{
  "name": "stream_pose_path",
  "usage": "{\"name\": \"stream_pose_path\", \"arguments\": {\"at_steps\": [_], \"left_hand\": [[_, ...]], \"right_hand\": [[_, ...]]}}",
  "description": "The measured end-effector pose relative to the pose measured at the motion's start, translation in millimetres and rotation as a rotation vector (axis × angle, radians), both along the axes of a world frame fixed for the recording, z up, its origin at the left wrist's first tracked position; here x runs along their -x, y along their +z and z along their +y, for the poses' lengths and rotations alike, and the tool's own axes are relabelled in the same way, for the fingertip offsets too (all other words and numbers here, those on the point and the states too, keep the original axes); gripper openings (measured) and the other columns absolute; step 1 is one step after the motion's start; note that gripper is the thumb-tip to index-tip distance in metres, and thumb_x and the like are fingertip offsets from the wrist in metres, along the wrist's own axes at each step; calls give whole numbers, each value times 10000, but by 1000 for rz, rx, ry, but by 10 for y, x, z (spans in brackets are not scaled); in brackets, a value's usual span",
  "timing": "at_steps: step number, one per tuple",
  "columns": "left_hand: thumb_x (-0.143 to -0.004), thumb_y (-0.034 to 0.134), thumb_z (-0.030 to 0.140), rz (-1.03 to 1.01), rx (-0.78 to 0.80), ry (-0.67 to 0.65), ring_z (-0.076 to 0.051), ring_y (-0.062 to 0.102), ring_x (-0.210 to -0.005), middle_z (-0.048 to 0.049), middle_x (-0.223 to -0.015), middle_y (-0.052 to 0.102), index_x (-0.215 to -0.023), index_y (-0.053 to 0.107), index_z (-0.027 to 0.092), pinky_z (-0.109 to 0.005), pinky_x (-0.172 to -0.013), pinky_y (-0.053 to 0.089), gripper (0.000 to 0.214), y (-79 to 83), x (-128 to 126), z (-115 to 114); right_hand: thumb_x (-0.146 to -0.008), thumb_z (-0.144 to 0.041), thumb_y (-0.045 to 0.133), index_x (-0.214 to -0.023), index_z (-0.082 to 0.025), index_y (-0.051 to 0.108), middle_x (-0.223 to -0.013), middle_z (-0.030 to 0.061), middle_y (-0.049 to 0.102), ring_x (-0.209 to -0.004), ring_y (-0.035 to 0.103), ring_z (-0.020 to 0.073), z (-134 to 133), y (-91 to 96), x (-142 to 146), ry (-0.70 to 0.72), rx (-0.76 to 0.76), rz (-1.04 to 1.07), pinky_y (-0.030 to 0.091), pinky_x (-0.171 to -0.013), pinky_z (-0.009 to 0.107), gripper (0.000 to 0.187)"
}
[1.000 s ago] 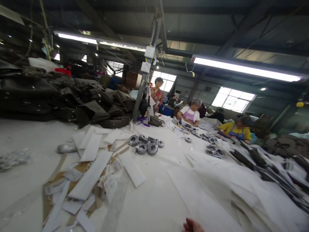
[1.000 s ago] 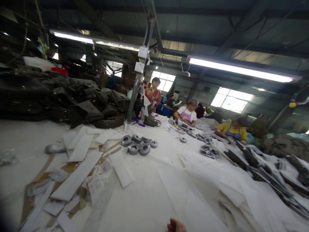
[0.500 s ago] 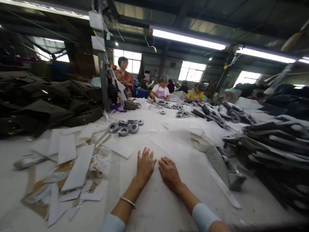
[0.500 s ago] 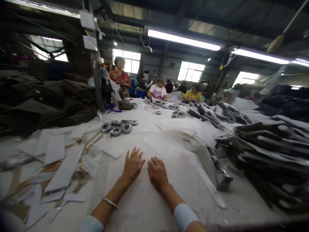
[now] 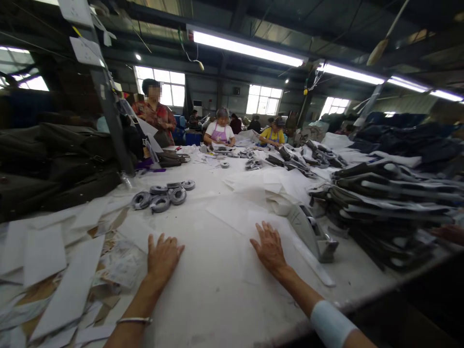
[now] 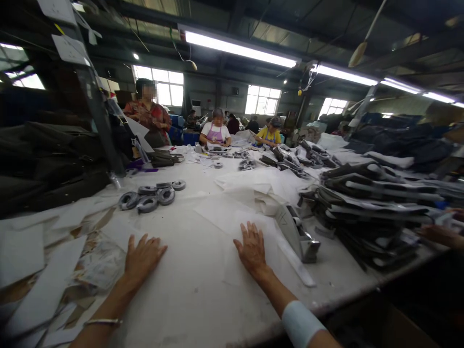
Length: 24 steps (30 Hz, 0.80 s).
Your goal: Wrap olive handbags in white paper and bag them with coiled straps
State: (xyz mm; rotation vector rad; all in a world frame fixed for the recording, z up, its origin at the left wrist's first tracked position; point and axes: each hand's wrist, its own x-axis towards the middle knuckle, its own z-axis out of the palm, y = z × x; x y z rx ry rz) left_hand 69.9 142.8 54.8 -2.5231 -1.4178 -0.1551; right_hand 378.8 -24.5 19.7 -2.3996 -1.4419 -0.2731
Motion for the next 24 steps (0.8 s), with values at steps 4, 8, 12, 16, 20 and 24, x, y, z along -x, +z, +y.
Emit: {"name": "stream_pose_path", "arguments": {"at_steps": [4, 8, 12, 16, 20, 24], "left_hand": [[-967, 427, 352, -66, 20, -60, -332, 517, -1276, -130, -1143, 717, -1101, 700, 168, -625, -1153, 132, 356, 37, -382, -160], [-949, 474, 367, -170, 181, -197, -301, 436, -1367, -130, -1420, 544, -1342, 564, 203, -577, -1163, 213, 435, -97, -1040, -445], [-918, 527, 414, -260, 307, -289, -306, 381, -1407, -142, -1497, 445, -1410, 495, 201, -549, -1165, 257, 536, -316, -1514, -648], [-904, 558, 416, -341, 314, -297, -304, 372, -1413, -146, -1500, 440, -1400, 508, 203, -538, -1175, 259, 542, -450, -1600, -647], [-906, 578, 345, -395, 314, -338, -280, 432, -1375, -126, -1448, 515, -1347, 557, 202, -516, -1170, 294, 464, -451, -1553, -560], [-923, 555, 254, -478, 295, -340, -258, 520, -1296, -118, -1354, 602, -1300, 581, 169, -503, -1149, 341, 387, -436, -1585, -498]], "right_hand": [[-897, -422, 523, -1467, -89, 390, -1544, 219, 319, -1433, 271, 384, -303, -205, -249, -307, 27, 22, 204, -1145, 558, 674], [-894, -423, 480, -1456, -96, 402, -1546, 207, 315, -1425, 297, 366, -406, -364, -310, -237, -59, 71, 295, -1113, 549, 655], [-925, -384, 405, -1378, -107, 503, -1495, 177, 410, -1383, 388, 318, -442, -450, -375, -62, -231, 117, 373, -1100, 487, 539], [-943, -335, 381, -1326, -146, 543, -1407, 143, 520, -1324, 465, 281, -499, -500, -540, 19, -376, 124, 408, -1084, 478, 457], [-922, -323, 406, -1331, -142, 525, -1362, 149, 556, -1287, 498, 283, -509, -451, -693, 4, -511, 113, 408, -1080, 493, 463], [-880, -372, 461, -1310, -144, 546, -1315, 149, 588, -1234, 541, 288, -515, -329, -715, -109, -607, 207, 403, -1085, 490, 493]]}}
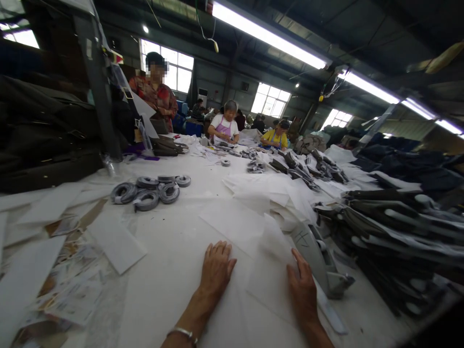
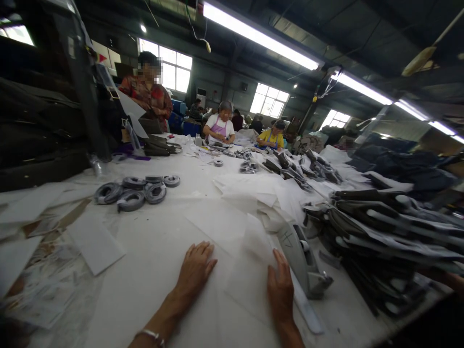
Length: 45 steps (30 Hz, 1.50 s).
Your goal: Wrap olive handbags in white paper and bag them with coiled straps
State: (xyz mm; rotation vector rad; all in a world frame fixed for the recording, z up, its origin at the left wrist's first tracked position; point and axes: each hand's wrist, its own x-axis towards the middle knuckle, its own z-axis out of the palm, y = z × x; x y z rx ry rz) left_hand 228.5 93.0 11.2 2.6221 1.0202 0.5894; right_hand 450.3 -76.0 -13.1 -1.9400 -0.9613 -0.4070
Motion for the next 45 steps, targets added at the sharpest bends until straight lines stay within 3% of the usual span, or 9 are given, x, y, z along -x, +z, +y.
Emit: {"name": "stream_pose_path", "arguments": {"at_steps": [4, 8, 12, 15, 19, 22, 31, 34, 45], "left_hand": [[-916, 565, 216, -109, 19, -13, -243, 575, -1225, -103, -1275, 652, -1241, 603, 173, -504, -1122, 380, 330, -10, -44, 19], [-920, 558, 209, -195, 66, -19, -232, 599, -1182, -93, -1232, 670, -1213, 602, 175, -491, -1104, 399, 299, 1, -52, 27], [-926, 533, 206, -265, 59, 7, -232, 611, -1147, -93, -1217, 671, -1223, 586, 169, -479, -1067, 435, 304, -11, -67, 45], [-933, 500, 209, -291, 38, 22, -238, 607, -1141, -103, -1229, 661, -1252, 564, 163, -477, -1041, 452, 329, -44, -77, 62], [-939, 464, 212, -253, 47, 21, -249, 594, -1151, -110, -1236, 654, -1254, 566, 160, -479, -1044, 442, 336, -81, -77, 77], [-939, 440, 209, -232, 52, 27, -247, 586, -1161, -106, -1247, 649, -1257, 569, 174, -472, -1051, 431, 344, -90, -75, 77], [-923, 450, 195, -246, 39, 30, -247, 569, -1192, -100, -1280, 629, -1255, 577, 187, -455, -1054, 431, 356, -123, -94, 70], [-921, 451, 200, -251, 6, 20, -247, 580, -1184, -97, -1270, 640, -1246, 586, 185, -460, -1051, 437, 353, -176, -102, 85], [-932, 404, 337, -367, -139, -49, -255, 648, -1096, -78, -1187, 692, -1182, 629, 208, -432, -896, 548, 360, -440, -126, 296]], "right_hand": [[-855, -447, 551, -1328, -167, 543, -1303, 142, 600, -1203, 565, 297, -26, 288, 82, -110, -165, 180, 400, -1079, 513, 549], [-849, -390, 612, -1396, -176, 473, -1364, 133, 568, -1227, 563, 275, 117, 924, 85, 7, -395, 204, 428, -1065, 493, 604], [-870, -316, 578, -1327, -214, 564, -1287, 94, 625, -1157, 598, 253, 641, 1597, -102, 149, -168, -44, 476, -1014, 463, 469], [-866, -194, 502, -1311, -207, 582, -1316, 92, 606, -1232, 543, 230, 1236, 1762, -259, 361, 74, -270, 410, -1088, 451, 452], [-740, -38, 520, -1245, -175, 635, -1342, 102, 596, -1266, 519, 240, 1892, 1533, -309, 480, 460, -321, 392, -1092, 449, 536], [-738, -41, 555, -1196, -175, 661, -1307, 103, 623, -1235, 541, 250, 1935, 1318, -253, 453, 500, -315, 389, -1084, 451, 489], [-945, -397, 489, -972, -204, 690, -1107, 100, 696, -1062, 632, 259, 123, 570, -213, 106, 311, -211, 466, -975, 441, 280], [-915, -396, 526, -997, -221, 690, -1190, 95, 663, -1123, 602, 276, -124, 284, -190, 49, 385, -199, 450, -989, 462, 253], [-902, -297, 573, -1348, -272, 571, -1406, 70, 549, -1340, 414, 277, 610, 511, 22, 192, 693, -228, 148, -1195, 492, 447]]}}
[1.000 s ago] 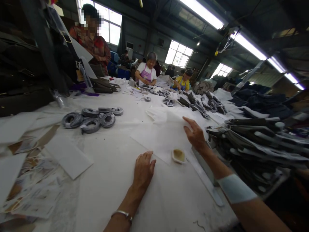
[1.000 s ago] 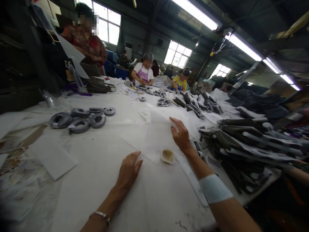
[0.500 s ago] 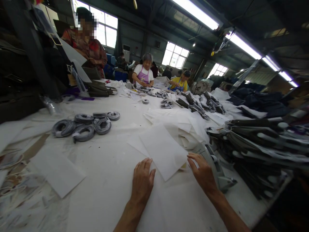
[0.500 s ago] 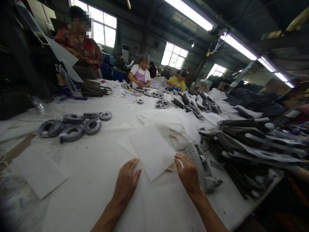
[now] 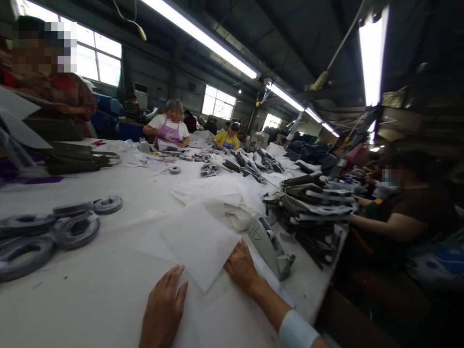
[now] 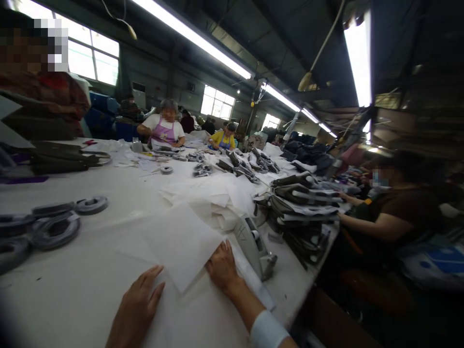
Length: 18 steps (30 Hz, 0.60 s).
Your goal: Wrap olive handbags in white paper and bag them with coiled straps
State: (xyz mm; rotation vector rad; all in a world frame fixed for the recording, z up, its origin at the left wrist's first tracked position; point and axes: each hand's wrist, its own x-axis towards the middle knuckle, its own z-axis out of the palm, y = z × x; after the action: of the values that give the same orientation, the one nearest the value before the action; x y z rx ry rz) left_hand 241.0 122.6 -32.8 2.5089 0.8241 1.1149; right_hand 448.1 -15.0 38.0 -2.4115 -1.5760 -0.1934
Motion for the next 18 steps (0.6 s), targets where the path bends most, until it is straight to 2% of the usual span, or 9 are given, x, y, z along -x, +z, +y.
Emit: {"name": "stream_pose_path", "arguments": {"at_steps": [2, 5, 8, 10, 13, 16, 18], "left_hand": [[-922, 406, 356, -13, -11, -12, -256, 659, -1076, -73, -1170, 701, -1169, 637, 213, -430, -881, 558, 367, -32, -7, 34], [-912, 409, 369, -21, -2, -25, -247, 665, -1062, -65, -1157, 708, -1159, 643, 227, -419, -897, 558, 368, -51, -8, 59], [-913, 405, 366, -34, 5, -39, -246, 662, -1070, -72, -1157, 708, -1145, 649, 226, -425, -925, 548, 364, -58, -7, 71], [-915, 406, 356, -47, -2, -47, -253, 664, -1067, -79, -1151, 709, -1138, 653, 214, -436, -917, 554, 362, -69, -12, 81], [-914, 417, 333, -63, -8, -42, -255, 672, -1056, -79, -1141, 712, -1141, 654, 206, -440, -885, 572, 352, -86, -25, 82], [-910, 426, 306, -60, 13, -6, -243, 673, -1060, -70, -1146, 713, -1143, 659, 220, -423, -883, 576, 340, -75, -25, 34], [-903, 435, 286, -50, 32, 11, -235, 670, -1069, -71, -1152, 713, -1143, 663, 221, -410, -905, 570, 338, -43, -18, -15]], "right_hand": [[-917, -300, 551, -1386, -285, 533, -1451, 61, 510, -1366, 384, 273, 25, 19, -47, 16, 17, -18, 116, -1199, 502, 469], [-913, -251, 549, -1325, -219, 598, -1446, 101, 512, -1396, 345, 278, 3, 64, -129, -49, 8, -56, 103, -1202, 500, 416], [-878, -263, 618, -1082, -184, 733, -1425, 107, 534, -1405, 339, 291, -83, 107, -178, -158, -2, -31, 110, -1204, 489, 247], [-832, -273, 680, -942, -191, 756, -1443, 91, 519, -1402, 352, 299, -178, 129, -179, -203, -20, 10, 124, -1200, 498, 157], [-776, -260, 721, -943, -219, 751, -1436, 88, 524, -1376, 399, 309, -364, 169, -167, -232, -88, 65, 197, -1174, 527, 174], [-810, -253, 655, -865, -238, 744, -1294, 80, 634, -1245, 540, 285, -504, 249, -217, -246, -244, 97, 342, -1101, 491, 106], [-831, -275, 616, -785, -235, 722, -1193, 79, 679, -1140, 602, 271, -475, 327, -303, -226, -357, 110, 409, -1036, 461, 123]]}}
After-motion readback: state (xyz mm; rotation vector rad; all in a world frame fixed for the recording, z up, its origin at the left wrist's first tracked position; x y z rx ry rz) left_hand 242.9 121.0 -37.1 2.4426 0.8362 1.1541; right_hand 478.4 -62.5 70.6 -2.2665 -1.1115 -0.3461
